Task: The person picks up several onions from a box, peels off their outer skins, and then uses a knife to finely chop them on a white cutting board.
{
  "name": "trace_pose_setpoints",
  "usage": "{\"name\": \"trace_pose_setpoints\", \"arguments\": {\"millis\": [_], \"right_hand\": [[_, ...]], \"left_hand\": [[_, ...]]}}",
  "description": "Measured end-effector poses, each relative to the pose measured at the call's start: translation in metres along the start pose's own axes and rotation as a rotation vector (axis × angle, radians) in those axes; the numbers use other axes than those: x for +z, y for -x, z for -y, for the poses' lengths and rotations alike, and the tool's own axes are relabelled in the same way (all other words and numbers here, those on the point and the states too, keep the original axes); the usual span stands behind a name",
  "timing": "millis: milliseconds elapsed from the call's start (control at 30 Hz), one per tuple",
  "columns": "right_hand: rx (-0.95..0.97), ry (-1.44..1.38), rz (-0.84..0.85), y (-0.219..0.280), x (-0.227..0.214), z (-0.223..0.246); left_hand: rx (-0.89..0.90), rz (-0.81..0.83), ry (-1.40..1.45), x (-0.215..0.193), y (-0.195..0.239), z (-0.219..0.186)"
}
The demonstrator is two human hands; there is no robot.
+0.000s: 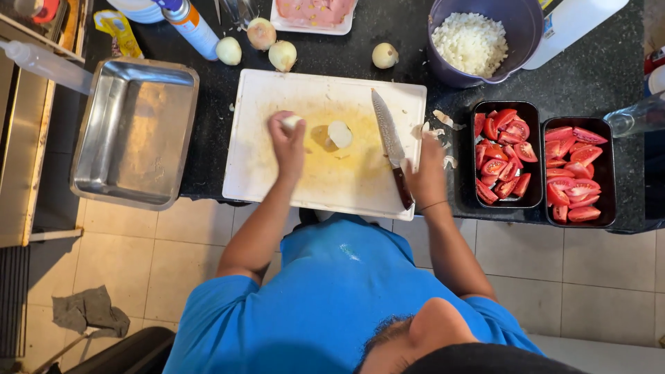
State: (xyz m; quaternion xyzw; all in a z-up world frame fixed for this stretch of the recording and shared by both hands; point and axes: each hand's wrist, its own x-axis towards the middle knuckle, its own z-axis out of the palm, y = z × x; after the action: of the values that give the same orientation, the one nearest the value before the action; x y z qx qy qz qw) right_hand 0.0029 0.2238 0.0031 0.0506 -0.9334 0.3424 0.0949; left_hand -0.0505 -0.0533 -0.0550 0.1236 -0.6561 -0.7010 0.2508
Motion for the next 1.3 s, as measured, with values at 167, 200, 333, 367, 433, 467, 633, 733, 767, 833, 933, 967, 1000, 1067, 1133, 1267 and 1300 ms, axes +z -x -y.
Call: {"name": "trace_pose_setpoints", "arguments": {"millis": [167,200,333,367,433,467,633,733,767,833,933,967,1000,1067,1133,1267,1300], "right_hand": [[-0.321,-0.232,0.292,-0.007,0.098,-0.025],[-0.442,-0.100,0.295,-0.010,0.117,-0.024],[-0.781,-0.114,0.265,-0.006,0.160,0.004],[-0.826,0.047,0.208,-0.001,0.163,0.008],[-0.874,0.200,0.155,0.002,0.172,0.004],[-0.886,0.240,0.124,0.001,0.178,-0.005],[-0.876,0.326,0.189,-0.007,0.168,-0.069],[-0.733,0.269,0.326,-0.012,0.138,-0.083],[-0.691,0.161,0.365,-0.015,0.131,-0.083],[-0.639,0.065,0.398,-0.018,0.121,-0.078],[-0.414,0.045,0.238,-0.030,0.099,-0.081],[-0.301,-0.218,0.131,-0.040,0.082,-0.093],[-0.184,-0.479,0.019,-0.049,0.065,-0.105],[0.209,0.114,-0.010,-0.042,0.039,-0.094],[0.591,0.712,-0.049,-0.036,0.040,-0.101],[0.035,0.729,0.059,-0.012,0.088,-0.036],[0.000,0.128,0.047,-0.017,0.101,0.010]], "left_hand": [[0.177,0.060,-0.439,-0.073,-0.033,0.030],[0.016,0.014,-0.429,-0.082,-0.030,0.036],[0.386,-0.013,-0.574,-0.095,-0.031,0.064],[0.440,0.031,-0.603,-0.101,-0.030,0.070],[0.485,0.069,-0.639,-0.114,-0.025,0.072],[0.479,0.134,-0.709,-0.120,-0.021,0.067],[0.540,0.275,-0.846,-0.158,-0.026,0.059],[0.665,0.250,-1.010,-0.167,-0.030,0.065],[0.709,0.300,-1.018,-0.166,-0.028,0.073],[0.756,0.355,-1.011,-0.159,-0.015,0.077],[0.651,0.585,-0.998,-0.149,0.004,0.082],[0.643,0.655,-0.993,-0.149,0.004,0.096],[0.636,0.725,-0.987,-0.150,0.004,0.110],[0.569,0.845,-0.903,-0.143,-0.002,0.082],[0.516,0.953,-0.812,-0.126,-0.014,0.081],[0.524,0.792,-0.472,-0.057,-0.060,0.072],[0.565,0.718,-0.362,-0.031,-0.082,0.055]]}}
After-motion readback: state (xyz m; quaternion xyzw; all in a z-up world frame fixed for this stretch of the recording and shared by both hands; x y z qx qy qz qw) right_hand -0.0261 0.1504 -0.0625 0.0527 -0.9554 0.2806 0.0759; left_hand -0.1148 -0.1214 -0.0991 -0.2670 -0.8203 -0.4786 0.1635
